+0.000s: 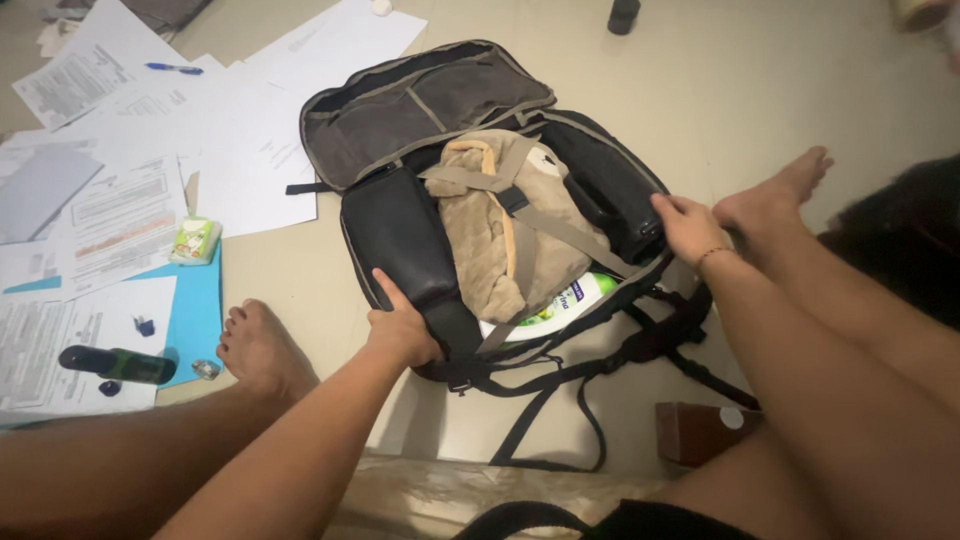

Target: The person sits on the bed and packs a black backpack. They unzip the front pocket, open the main compartment, take out a towel and toiletry bottles, place a pouch and a tumbler inside, and arrange the items in the compartments.

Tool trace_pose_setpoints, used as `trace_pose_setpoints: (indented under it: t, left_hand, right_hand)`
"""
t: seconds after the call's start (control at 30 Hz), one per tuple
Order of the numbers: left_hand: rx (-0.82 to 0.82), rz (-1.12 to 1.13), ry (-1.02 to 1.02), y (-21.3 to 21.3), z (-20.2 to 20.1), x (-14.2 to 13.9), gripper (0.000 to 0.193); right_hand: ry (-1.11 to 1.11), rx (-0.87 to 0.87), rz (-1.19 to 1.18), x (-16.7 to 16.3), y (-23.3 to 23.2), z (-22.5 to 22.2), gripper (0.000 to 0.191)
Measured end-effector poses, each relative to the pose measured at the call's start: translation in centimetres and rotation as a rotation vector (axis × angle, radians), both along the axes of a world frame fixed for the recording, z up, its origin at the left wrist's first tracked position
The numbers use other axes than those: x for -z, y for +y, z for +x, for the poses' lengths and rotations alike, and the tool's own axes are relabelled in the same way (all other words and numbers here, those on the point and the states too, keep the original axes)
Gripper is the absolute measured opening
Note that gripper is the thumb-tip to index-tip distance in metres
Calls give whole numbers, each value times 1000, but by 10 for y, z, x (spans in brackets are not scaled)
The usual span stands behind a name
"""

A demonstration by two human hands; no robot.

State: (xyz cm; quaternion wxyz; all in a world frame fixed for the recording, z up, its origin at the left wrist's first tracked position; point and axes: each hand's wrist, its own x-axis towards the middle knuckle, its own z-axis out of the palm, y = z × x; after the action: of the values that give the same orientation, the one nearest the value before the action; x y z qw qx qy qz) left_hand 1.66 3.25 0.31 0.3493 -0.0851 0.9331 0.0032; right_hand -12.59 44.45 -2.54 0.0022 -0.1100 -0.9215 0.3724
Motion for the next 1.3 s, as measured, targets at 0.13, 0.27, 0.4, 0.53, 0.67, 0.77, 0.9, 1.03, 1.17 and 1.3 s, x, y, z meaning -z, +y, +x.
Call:
trace_pose_setpoints:
  t: [0.13, 0.27, 0.4, 0.53, 0.67, 0.77, 0.9, 1.03, 1.17, 1.3]
  left_hand:
    - [146, -94, -120, -9, -17, 22, 108]
    - [25, -86, -96, -30, -37, 35, 129]
    - [-199, 57, 105, -75, -55, 23, 141]
    - [-145, 18, 283, -88, -59, 10, 129]
    - [-293, 80, 215, -88, -46, 12, 122]
    - [-365, 209, 252, -92, -41, 21, 131]
    - [-691, 592, 211, -103, -42, 35, 116]
    - [-809, 919, 139, -122, -42, 44, 107]
    - [-494, 672, 254, -112, -46, 46, 113]
    - [-344, 324, 187, -80, -36, 30, 150]
  right_hand:
    - [-113, 35, 96, 7, 14, -10, 59]
    - [-193, -92, 333, 9, 20, -17, 51]
    - [-414, -218, 441, 4, 12, -4, 43]
    - [-569, -204, 72, 3, 4, 27, 36]
    - [-430, -239, 128, 2, -1, 38, 30]
    - [-251, -250, 385, -3, -4, 36, 25]
    - [-128, -101, 438, -19, -9, 43, 19]
    - [-129, -71, 481, -55, -25, 56, 24]
    - [-42, -350, 554, -100, -73, 70, 42]
    - [-102, -719, 705, -97, -148, 126, 84]
